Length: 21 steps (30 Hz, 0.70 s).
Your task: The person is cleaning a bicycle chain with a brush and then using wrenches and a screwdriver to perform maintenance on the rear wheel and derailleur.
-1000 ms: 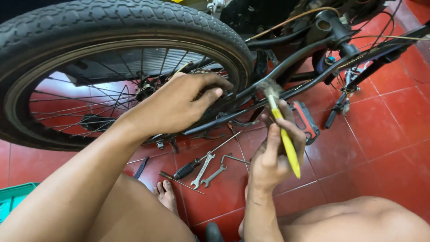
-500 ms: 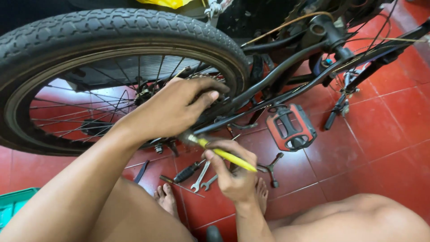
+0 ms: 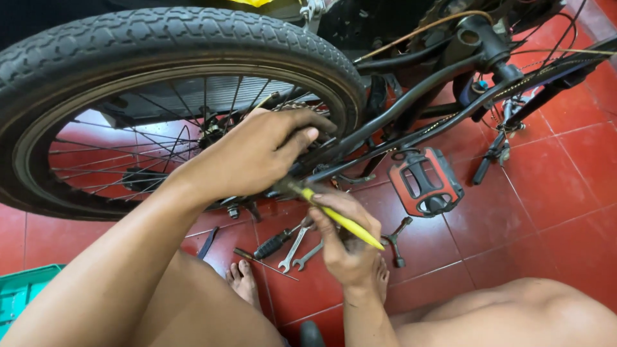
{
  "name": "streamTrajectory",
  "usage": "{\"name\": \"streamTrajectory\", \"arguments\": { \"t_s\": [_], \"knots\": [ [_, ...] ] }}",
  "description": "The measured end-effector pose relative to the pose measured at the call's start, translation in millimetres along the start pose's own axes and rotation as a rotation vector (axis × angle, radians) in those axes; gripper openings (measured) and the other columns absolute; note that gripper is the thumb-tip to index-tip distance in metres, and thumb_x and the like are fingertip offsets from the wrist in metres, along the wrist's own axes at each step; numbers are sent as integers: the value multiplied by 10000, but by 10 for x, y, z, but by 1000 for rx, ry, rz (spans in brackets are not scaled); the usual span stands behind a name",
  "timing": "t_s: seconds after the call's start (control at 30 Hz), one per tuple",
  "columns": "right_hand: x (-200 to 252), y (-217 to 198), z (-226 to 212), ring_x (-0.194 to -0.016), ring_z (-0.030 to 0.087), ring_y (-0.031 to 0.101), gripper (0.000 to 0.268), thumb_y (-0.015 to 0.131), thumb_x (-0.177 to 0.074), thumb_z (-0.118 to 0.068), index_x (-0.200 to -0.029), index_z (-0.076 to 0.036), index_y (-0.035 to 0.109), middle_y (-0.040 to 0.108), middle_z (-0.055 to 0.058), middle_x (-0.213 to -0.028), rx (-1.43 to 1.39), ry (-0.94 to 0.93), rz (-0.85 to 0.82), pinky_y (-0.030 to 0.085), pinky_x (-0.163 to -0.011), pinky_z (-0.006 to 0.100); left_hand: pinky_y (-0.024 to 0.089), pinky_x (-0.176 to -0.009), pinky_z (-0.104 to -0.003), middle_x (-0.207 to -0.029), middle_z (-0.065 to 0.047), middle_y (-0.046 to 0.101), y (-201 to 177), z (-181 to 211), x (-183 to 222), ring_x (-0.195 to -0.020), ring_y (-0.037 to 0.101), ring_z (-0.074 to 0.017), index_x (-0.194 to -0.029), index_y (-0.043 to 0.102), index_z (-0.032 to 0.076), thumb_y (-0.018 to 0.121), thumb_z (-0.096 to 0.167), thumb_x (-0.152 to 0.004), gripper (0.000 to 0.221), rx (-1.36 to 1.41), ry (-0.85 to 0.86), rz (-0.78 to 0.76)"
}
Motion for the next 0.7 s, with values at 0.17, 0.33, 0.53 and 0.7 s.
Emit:
{"name": "streamTrajectory", "arguments": {
  "t_s": [0.17, 0.33, 0.53, 0.7],
  "knots": [
    [-57, -125, -12, -986, 199, 725, 297, 694, -874, 132, -1120, -34, 675, 717, 190, -1246, 123, -84, 80, 606, -809, 234, 536, -603, -403, -910, -103, 795, -5, 38, 67, -639, 720, -274, -1159, 710, 10, 503, 101, -965, 298, -4, -15, 5],
    [-98, -105, -127, -999, 235, 725, 289, 729, -864, 98, -1116, -27, 663, 710, 181, -1205, 292, -207, 52, 619, -848, 283, 537, -601, -407, -914, -108, 791, -17, 31, 102, -645, 728, -271, -1163, 702, 9, 504, 109, -964, 298, -19, -15, 2],
    [-106, -213, 26, -1063, 250, 705, 245, 687, -888, 57, -1114, -28, 643, 706, 146, -1144, 179, -115, 161, 592, -982, 346, 531, -580, -398, -874, -94, 785, -28, -5, 125, -602, 687, -242, -1175, 698, 13, 501, 118, -971, 302, -1, -22, -25],
    [-104, -285, -59, -786, 137, 642, 125, 631, -1027, -7, -1139, -43, 589, 635, 160, -1310, 345, -140, 411, 587, -652, 220, 563, -660, -410, -966, -101, 807, -45, -16, 155, -704, 753, -254, -1199, 681, -6, 503, 122, -966, 320, 13, -24, -35]
  ]
}}
Point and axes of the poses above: each hand's wrist, its own x-axis away from the middle knuckle, its own y-axis out of the palm, z = x × y, the point moved 4 cm from there along -x, towards the middle knuckle
